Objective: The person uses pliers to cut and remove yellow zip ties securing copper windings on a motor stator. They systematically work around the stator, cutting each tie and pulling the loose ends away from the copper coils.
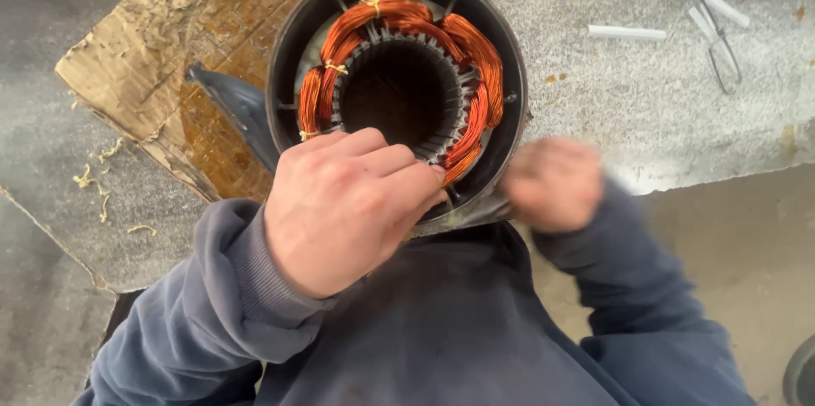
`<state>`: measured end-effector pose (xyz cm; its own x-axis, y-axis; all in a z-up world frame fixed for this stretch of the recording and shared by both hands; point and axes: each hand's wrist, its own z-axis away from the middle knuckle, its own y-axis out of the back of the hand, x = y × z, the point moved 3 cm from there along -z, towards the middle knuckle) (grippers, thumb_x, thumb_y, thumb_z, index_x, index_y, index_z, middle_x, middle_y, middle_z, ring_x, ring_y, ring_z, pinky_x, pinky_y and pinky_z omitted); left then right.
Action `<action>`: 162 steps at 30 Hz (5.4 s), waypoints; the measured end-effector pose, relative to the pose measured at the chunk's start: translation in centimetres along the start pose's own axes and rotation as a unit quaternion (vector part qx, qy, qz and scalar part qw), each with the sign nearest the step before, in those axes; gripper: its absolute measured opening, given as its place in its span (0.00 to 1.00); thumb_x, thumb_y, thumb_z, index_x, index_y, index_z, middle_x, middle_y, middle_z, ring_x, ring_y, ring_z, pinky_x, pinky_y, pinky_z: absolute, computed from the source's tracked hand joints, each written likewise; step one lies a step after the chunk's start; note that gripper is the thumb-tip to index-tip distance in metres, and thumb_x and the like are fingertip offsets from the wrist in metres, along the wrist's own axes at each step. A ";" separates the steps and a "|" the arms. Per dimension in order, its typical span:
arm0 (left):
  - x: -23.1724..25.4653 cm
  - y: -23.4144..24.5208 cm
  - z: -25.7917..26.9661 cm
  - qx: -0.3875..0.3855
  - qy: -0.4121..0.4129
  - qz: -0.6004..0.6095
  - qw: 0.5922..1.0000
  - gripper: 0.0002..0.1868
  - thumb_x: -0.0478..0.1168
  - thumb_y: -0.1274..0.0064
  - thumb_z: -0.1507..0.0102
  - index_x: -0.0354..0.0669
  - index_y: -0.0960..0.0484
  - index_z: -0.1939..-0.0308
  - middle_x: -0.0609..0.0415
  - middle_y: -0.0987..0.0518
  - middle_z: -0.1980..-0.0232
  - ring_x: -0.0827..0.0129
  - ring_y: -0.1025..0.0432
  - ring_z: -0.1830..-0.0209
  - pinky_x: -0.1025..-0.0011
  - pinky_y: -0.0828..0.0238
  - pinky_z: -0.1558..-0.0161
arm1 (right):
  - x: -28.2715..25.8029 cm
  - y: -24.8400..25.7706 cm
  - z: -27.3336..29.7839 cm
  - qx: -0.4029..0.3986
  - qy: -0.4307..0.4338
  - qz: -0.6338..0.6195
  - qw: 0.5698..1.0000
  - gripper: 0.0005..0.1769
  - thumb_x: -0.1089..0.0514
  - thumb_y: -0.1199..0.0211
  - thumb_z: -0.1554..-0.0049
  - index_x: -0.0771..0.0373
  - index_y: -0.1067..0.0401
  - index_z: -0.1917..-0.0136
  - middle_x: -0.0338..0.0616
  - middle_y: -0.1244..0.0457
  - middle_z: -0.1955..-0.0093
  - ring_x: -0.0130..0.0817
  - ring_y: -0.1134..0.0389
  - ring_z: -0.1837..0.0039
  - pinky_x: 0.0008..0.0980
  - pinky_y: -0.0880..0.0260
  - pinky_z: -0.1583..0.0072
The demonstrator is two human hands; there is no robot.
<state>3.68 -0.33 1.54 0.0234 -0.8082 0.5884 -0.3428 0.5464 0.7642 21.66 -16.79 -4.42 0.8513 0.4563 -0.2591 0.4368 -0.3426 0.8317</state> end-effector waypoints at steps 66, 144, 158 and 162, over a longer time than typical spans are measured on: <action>-1.8 0.6 1.0 0.033 -0.115 -0.012 0.993 0.05 0.37 0.41 0.44 0.43 0.17 0.66 0.54 0.22 0.68 0.56 0.26 0.58 0.61 0.34 0.40 | -8.1 4.4 -6.0 -0.267 -0.141 0.384 0.873 0.13 0.64 0.34 0.35 0.65 0.23 0.36 0.41 0.33 0.45 0.34 0.28 0.46 0.25 0.29 0.51; -9.3 5.0 23.5 -0.032 -0.011 0.101 0.994 0.10 0.38 0.44 0.41 0.56 0.28 0.61 0.63 0.24 0.57 0.68 0.22 0.53 0.61 0.21 0.43 | -5.7 4.2 -2.0 -0.038 -0.296 0.135 0.945 0.27 0.75 0.35 0.53 0.71 0.26 0.38 0.56 0.32 0.42 0.50 0.28 0.40 0.40 0.26 0.41; -2.1 7.2 8.3 0.125 -0.010 -0.135 0.983 0.15 0.30 0.37 0.41 0.42 0.15 0.50 0.42 0.21 0.39 0.53 0.29 0.36 0.58 0.28 0.38 | -7.9 6.0 -9.1 -0.177 -0.191 0.309 0.915 0.17 0.63 0.30 0.50 0.65 0.20 0.45 0.41 0.30 0.51 0.36 0.28 0.47 0.31 0.28 0.50; 0.1 5.0 3.8 0.084 -0.116 -0.096 0.985 0.12 0.36 0.40 0.41 0.41 0.14 0.53 0.52 0.18 0.42 0.58 0.28 0.36 0.58 0.34 0.34 | -8.3 5.6 -8.9 -0.172 -0.195 0.327 0.909 0.16 0.63 0.31 0.47 0.64 0.21 0.44 0.40 0.30 0.51 0.35 0.28 0.47 0.30 0.28 0.50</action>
<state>-1.62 1.51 4.44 -0.1057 -0.9324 0.3457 -0.5032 0.3500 0.7901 14.47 -15.19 6.79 0.9638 -0.1006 0.2467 -0.2584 -0.1274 0.9576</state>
